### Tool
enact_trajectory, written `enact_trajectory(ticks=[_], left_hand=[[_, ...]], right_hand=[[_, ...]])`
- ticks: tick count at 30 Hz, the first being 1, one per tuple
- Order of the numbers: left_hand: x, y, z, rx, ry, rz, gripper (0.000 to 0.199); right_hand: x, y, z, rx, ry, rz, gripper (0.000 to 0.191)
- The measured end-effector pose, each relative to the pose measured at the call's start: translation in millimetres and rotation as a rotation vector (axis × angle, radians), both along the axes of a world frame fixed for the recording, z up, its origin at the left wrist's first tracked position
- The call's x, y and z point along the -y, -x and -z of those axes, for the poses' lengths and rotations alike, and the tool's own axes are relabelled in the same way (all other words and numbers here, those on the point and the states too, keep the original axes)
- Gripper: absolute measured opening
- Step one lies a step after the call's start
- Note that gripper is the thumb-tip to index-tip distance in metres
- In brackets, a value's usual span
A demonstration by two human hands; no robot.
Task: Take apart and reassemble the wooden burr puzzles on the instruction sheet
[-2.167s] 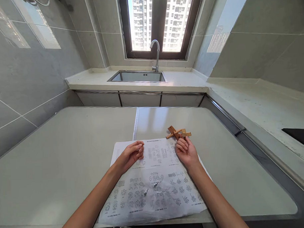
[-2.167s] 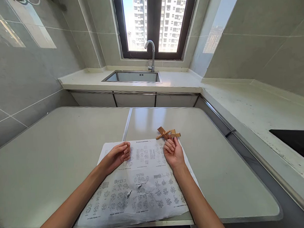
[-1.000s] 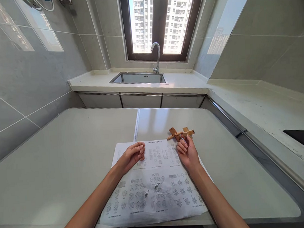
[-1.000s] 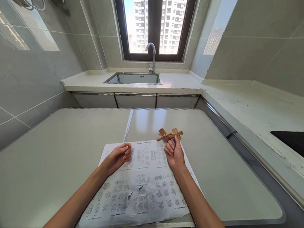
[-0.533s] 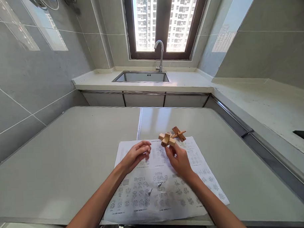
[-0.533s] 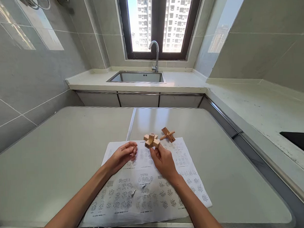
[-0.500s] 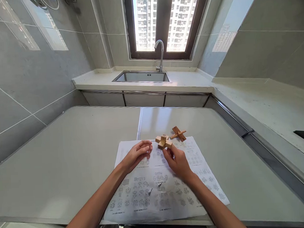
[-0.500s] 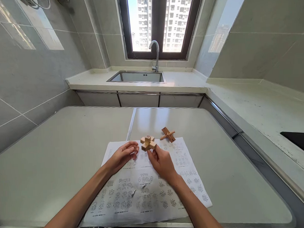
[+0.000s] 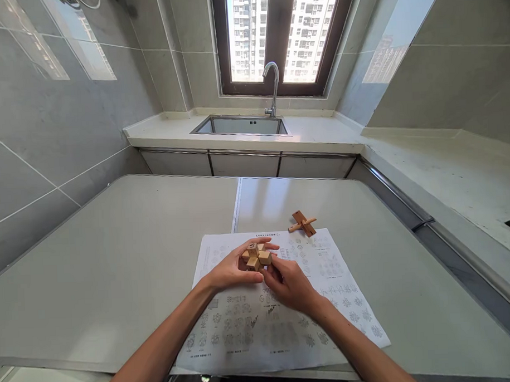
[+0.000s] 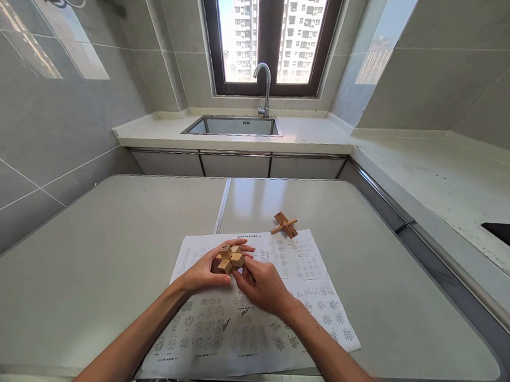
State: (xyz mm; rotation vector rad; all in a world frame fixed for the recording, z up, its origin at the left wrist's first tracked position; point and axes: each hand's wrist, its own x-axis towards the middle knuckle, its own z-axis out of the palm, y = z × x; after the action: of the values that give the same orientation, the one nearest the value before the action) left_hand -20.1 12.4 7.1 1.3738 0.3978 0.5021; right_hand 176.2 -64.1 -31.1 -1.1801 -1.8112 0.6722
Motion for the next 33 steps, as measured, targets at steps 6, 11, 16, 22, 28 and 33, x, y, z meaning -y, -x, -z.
enact_trajectory(ticks=[6, 11, 16, 22, 28, 33], left_hand=[[1.4, -0.6, -0.5, -0.001, 0.019, -0.045, 0.068], [3.0, -0.4, -3.9, 0.018, 0.005, 0.008, 0.073], [5.6, -1.8, -7.5, 0.009, 0.0, 0.079, 0.078], [8.9, -4.0, -12.5, -0.052, -0.042, -0.026, 0.072], [15.4, -11.6, -14.3, -0.131, -0.106, -0.212, 0.065], [13.4, -11.1, -11.2, -0.09, -0.129, -0.237, 0.061]], right_hand=[[-0.6, -0.5, -8.3, -0.195, 0.232, -0.1, 0.028], [-2.1, -5.5, -15.1, -0.388, 0.472, -0.333, 0.039], [-0.9, -8.1, -19.6, -0.422, 0.52, -0.398, 0.042], [-0.1, -2.0, -14.5, -0.529, 0.488, -0.182, 0.032], [-0.6, 2.7, -8.4, -0.534, 0.382, 0.059, 0.032], [-2.4, 3.6, -11.4, -0.548, 0.377, 0.049, 0.032]])
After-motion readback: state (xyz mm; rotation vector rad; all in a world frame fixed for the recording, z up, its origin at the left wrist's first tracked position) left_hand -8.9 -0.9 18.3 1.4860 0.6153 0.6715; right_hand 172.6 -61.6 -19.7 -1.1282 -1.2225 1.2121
